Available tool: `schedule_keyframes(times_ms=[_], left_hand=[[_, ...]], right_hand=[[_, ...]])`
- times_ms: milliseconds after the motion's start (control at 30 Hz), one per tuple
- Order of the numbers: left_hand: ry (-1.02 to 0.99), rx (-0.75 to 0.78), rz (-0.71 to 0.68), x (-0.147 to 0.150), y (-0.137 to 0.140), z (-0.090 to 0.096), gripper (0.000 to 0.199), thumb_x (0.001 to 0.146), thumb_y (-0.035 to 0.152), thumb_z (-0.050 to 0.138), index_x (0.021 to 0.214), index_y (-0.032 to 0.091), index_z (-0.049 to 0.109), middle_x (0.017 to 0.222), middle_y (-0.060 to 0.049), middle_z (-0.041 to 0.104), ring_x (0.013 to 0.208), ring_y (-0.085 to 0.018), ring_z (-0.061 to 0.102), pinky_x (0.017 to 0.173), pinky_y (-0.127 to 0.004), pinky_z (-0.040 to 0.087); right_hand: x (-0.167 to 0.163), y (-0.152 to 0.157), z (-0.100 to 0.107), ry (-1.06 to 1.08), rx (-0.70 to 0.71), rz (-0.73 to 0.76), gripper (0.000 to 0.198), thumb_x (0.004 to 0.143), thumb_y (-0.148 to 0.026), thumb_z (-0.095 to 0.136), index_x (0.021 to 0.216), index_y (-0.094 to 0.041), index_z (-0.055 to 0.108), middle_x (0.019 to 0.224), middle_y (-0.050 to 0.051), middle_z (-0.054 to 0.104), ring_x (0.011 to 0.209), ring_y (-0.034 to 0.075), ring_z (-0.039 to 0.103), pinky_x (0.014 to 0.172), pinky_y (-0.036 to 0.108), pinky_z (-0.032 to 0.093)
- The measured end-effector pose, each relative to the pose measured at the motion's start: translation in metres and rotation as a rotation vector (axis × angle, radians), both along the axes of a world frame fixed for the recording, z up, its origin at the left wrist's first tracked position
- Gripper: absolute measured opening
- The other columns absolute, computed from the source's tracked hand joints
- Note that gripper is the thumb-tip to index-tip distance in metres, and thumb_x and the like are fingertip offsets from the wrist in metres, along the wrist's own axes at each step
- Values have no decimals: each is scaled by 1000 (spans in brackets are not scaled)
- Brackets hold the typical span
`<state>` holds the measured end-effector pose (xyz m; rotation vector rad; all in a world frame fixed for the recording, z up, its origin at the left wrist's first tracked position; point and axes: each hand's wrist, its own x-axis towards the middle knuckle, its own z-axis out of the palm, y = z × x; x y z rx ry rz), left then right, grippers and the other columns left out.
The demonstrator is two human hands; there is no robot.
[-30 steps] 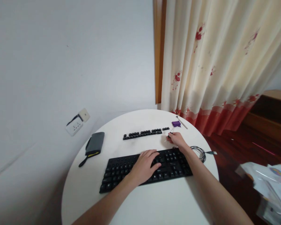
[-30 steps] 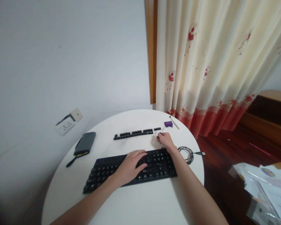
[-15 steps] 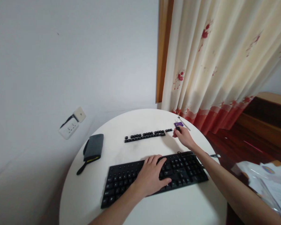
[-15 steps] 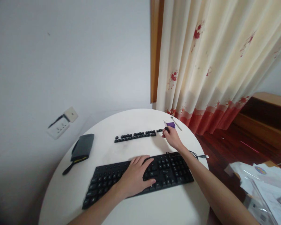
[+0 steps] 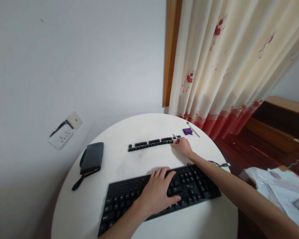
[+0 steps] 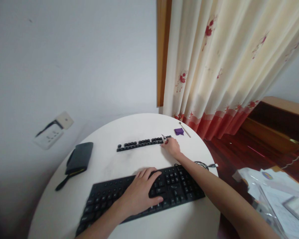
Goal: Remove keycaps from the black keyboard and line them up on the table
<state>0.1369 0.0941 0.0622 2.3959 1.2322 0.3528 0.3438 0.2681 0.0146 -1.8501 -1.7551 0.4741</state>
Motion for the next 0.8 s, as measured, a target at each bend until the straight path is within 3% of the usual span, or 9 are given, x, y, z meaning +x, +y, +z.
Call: schedule_keyframes(times_ms=[800], left_hand=[[-15, 28, -12, 0, 1, -5, 74, 73, 52, 74, 138, 28, 49, 142, -9, 47, 131, -34, 41, 113, -52, 32]], right_hand=[[-12, 0, 7, -57, -49, -63, 18, 77, -38, 73, 76, -20, 69, 80, 7, 72, 76, 21, 66, 63, 27, 40]])
